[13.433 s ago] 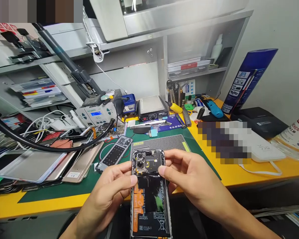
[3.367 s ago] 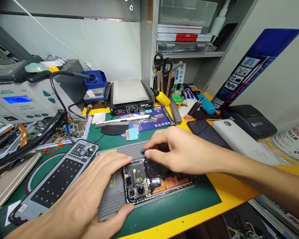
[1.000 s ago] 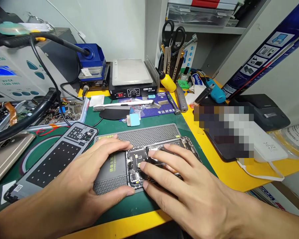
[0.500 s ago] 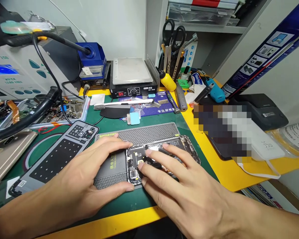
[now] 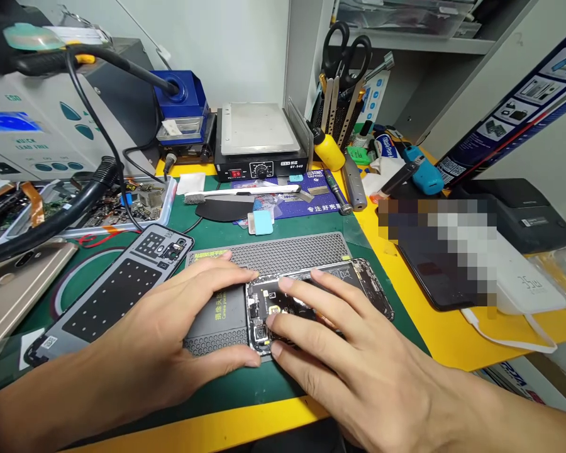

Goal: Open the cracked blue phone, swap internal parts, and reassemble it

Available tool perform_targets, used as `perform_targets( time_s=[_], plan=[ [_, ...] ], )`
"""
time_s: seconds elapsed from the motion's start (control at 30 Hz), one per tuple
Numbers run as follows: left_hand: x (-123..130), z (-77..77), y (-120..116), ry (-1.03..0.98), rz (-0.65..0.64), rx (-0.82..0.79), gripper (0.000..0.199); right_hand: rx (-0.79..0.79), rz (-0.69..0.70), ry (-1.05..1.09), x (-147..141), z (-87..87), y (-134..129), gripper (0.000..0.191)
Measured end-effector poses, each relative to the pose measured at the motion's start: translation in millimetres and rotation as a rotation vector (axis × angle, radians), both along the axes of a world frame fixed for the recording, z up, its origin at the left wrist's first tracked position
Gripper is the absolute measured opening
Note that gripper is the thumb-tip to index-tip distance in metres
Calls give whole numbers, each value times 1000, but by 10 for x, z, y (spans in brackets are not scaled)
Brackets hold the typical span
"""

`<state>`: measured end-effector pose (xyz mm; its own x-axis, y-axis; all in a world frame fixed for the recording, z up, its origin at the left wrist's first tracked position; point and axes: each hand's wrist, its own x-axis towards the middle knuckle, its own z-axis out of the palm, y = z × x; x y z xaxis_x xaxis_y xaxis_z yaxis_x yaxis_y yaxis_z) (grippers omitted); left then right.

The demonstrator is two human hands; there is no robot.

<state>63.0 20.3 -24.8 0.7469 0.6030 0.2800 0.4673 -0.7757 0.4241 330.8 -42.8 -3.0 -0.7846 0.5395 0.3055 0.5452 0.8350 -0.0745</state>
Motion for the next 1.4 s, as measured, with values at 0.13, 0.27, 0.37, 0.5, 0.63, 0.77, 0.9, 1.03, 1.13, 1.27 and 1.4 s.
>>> perform_targets(
  time_s=[0.13,0.27,0.37,0.5,0.63,0.77,0.9,1.03,1.13,1.27,1.4],
  plan=[
    [-45,27,7,38,-41,-13,65,9,15,18,6,-34,-5,36],
    [-87,20,-10,72,-19,-6,69,19,56,-16,-9,-55,-7,40],
    [-91,-12,-11,55,-1,15,69,17,45,-40,-33,-43,0,38],
    [-73,-41,7,0,-16,48,68,-20,60,-53,-55,-12,17,38],
    [-63,-37,17,-22,-34,63,67,-27,84,-66,-55,32,44,38],
    [-72,-19,13,-18,-39,50,64,-40,88,-79,-48,17,43,37],
    [-66,13,-11,4,-29,16,60,-44,21,-21,29,-106,-86,41],
    [-30,16,-80,-3,19,-45,66,-87,-336,152,167,-124,-221,48],
    [-1,-17,-129,-3,74,-27,72,-217,-616,253,215,20,-165,38],
    [26,-45,-135,-30,70,38,67,-563,-750,211,171,260,60,44],
    [44,-16,-100,-81,14,39,56,-740,-762,70,100,409,269,50]
  ],
)
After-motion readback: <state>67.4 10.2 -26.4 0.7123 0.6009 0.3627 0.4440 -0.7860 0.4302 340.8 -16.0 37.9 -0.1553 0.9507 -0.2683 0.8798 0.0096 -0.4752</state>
